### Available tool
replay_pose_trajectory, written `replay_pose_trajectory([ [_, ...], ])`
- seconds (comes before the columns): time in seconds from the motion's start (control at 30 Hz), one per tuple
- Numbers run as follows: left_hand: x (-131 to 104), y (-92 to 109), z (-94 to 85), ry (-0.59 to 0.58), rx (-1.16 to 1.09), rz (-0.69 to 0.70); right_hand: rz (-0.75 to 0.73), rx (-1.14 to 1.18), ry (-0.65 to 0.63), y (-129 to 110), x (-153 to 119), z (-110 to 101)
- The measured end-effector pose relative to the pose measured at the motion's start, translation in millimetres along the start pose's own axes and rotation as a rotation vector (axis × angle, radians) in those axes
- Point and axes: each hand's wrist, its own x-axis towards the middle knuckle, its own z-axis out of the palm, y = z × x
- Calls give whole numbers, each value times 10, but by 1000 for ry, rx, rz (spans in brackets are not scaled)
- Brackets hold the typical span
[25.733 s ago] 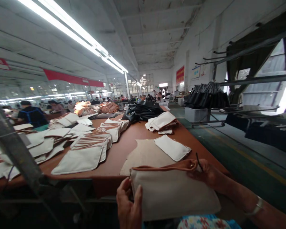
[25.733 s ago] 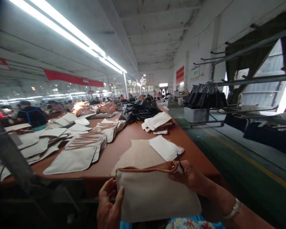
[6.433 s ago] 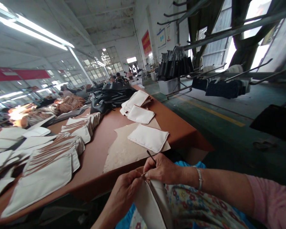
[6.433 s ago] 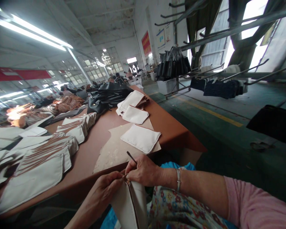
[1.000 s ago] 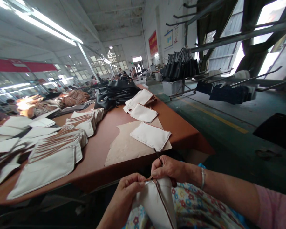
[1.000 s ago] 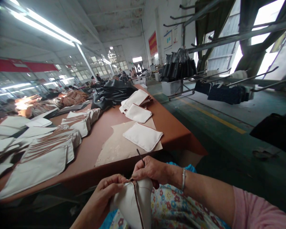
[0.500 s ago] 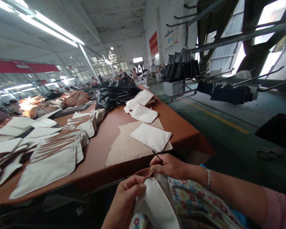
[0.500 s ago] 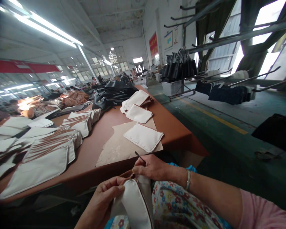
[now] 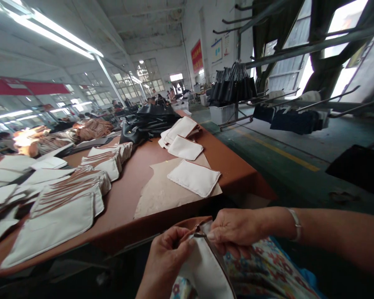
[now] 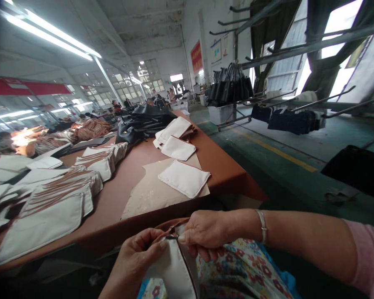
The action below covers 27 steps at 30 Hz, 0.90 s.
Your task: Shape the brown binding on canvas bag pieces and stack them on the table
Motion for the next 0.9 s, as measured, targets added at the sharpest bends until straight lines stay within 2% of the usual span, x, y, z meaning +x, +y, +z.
replay_pose_trajectory([
  [0.2,-31,24,60,36,172,43,62,75,-100,88,99,-122],
  [0.43,-2,-8,86,59,256,85,145,187,-142,88,91,-100],
  [0.6,23,-41,163,49,264,100,115,29,-122,30,130,-91],
  [0.77,96,-196,157,56,255,80,131,-234,-94,54,169,-105],
  [0.9,71,-268,282,-13,254,130,-18,-157,-133,-53,116,-109],
])
